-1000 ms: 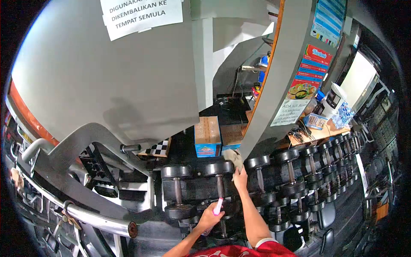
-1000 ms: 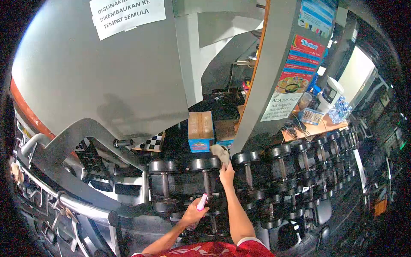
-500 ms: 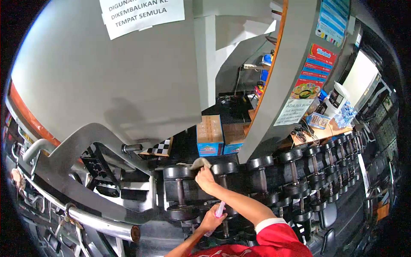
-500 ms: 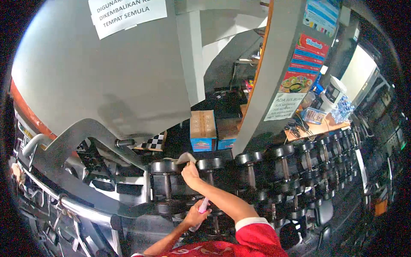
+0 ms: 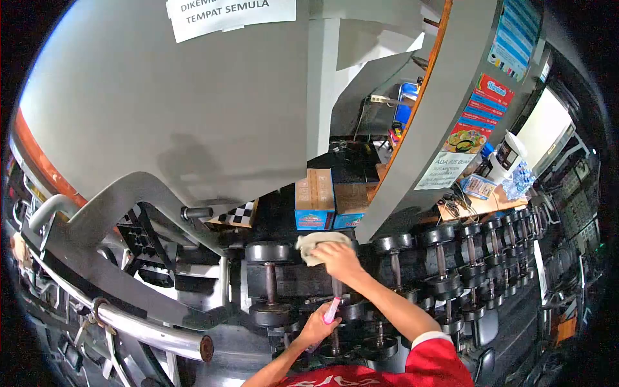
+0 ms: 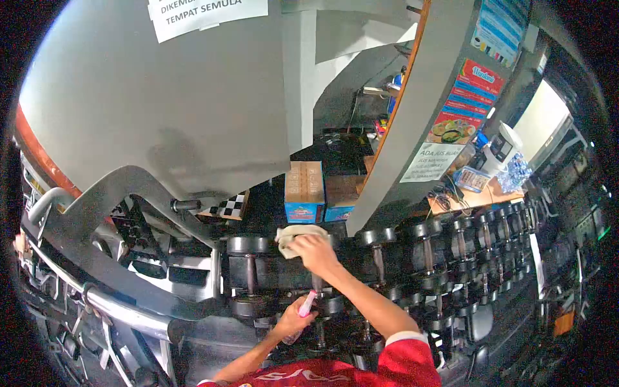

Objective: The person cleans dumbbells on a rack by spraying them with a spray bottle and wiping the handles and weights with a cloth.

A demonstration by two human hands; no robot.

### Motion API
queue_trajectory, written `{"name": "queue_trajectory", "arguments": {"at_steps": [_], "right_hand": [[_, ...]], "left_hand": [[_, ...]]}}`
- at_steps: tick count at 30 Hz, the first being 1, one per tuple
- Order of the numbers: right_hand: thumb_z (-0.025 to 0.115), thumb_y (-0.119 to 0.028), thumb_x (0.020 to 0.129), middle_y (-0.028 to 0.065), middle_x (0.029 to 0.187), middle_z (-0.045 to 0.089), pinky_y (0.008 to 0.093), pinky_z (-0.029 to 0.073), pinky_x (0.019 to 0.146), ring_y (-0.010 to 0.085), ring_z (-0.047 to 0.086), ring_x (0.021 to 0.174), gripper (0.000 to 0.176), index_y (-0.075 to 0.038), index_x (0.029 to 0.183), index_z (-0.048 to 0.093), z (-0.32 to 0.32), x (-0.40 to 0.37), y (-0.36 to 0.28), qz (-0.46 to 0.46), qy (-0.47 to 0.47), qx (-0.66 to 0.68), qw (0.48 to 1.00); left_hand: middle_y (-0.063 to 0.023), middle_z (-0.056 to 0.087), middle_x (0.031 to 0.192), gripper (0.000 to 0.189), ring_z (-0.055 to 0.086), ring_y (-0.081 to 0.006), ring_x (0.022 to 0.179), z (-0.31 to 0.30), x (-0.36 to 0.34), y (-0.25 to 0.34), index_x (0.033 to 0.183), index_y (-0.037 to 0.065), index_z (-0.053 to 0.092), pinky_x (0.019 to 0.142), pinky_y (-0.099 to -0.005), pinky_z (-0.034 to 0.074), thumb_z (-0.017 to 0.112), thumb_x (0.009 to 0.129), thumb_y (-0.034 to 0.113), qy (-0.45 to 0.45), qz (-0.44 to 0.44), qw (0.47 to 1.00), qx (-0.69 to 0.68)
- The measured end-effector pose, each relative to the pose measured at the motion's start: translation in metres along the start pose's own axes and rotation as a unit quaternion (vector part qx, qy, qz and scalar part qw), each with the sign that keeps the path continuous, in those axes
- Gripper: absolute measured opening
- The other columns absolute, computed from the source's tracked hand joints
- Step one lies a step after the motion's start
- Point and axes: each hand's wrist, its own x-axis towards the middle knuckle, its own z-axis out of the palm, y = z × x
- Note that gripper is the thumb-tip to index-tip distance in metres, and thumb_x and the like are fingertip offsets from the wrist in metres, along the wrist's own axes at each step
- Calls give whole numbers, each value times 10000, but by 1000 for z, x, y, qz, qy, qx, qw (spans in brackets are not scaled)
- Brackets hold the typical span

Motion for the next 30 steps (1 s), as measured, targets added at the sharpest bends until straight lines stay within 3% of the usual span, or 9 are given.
{"name": "queue_trajectory", "arguments": {"at_steps": [5,11,13,17,19,21,25,27,30], "right_hand": [[523,-125,856,234,846,613,470,457,683,430,571,861,242,24,1048,535,26,-63,58,388,108,128,906],[492,-173,911,132,786,607,394,439,613,272,582,665,246,-19,1096,540,37,-75,76,592,27,322,739],[506,-166,916,63,975,638,320,429,743,186,565,808,302,-5,1168,543,45,-70,82,590,149,460,647],[499,-139,920,57,901,640,310,427,657,108,507,680,263,-21,1147,561,25,-48,42,440,238,221,837],[540,-68,869,51,763,584,268,413,536,85,513,610,301,-4,1163,525,12,-47,32,423,165,409,792],[549,-134,871,213,913,634,410,456,781,371,610,894,279,14,1107,535,-13,-32,31,378,167,340,845],[530,-214,889,193,947,644,398,456,787,333,609,914,278,-6,1069,566,19,6,107,408,141,224,874],[548,-230,878,140,961,661,372,454,790,241,609,901,296,-23,1086,585,67,6,163,448,-58,367,813],[547,-292,851,133,1067,637,370,441,847,231,575,987,365,-41,1110,606,77,26,176,283,-411,176,848]], "left_hand": [[-142,583,1082,466,581,-287,991,-1,-3,8,1173,26,528,888,-345,444,682,764,186,18,78,995,52],[-68,595,970,439,572,-159,855,1,1,3,1168,48,527,799,-300,477,699,780,162,27,67,997,40],[-80,598,957,340,581,-185,847,0,0,2,1065,50,569,816,-318,466,698,774,170,36,95,992,72],[-154,580,1098,435,598,-300,955,-5,-1,14,1145,25,543,841,-342,465,680,758,167,17,55,995,82],[-157,593,1060,424,601,-307,932,-5,0,11,1134,18,543,825,-346,473,676,759,166,21,60,994,86],[-155,598,1033,421,604,-296,911,-7,1,10,1135,20,544,815,-345,477,674,761,163,13,46,995,82],[-144,598,983,403,605,-258,870,-6,2,6,1126,27,553,807,-342,480,676,765,156,-6,19,999,30],[-137,598,980,383,608,-239,838,-7,-2,21,1108,30,560,779,-338,489,680,766,154,-15,-34,999,3],[-115,594,978,304,612,-203,714,-1,4,-13,1028,37,581,661,-324,510,694,768,148,-4,7,1000,-14]]}}
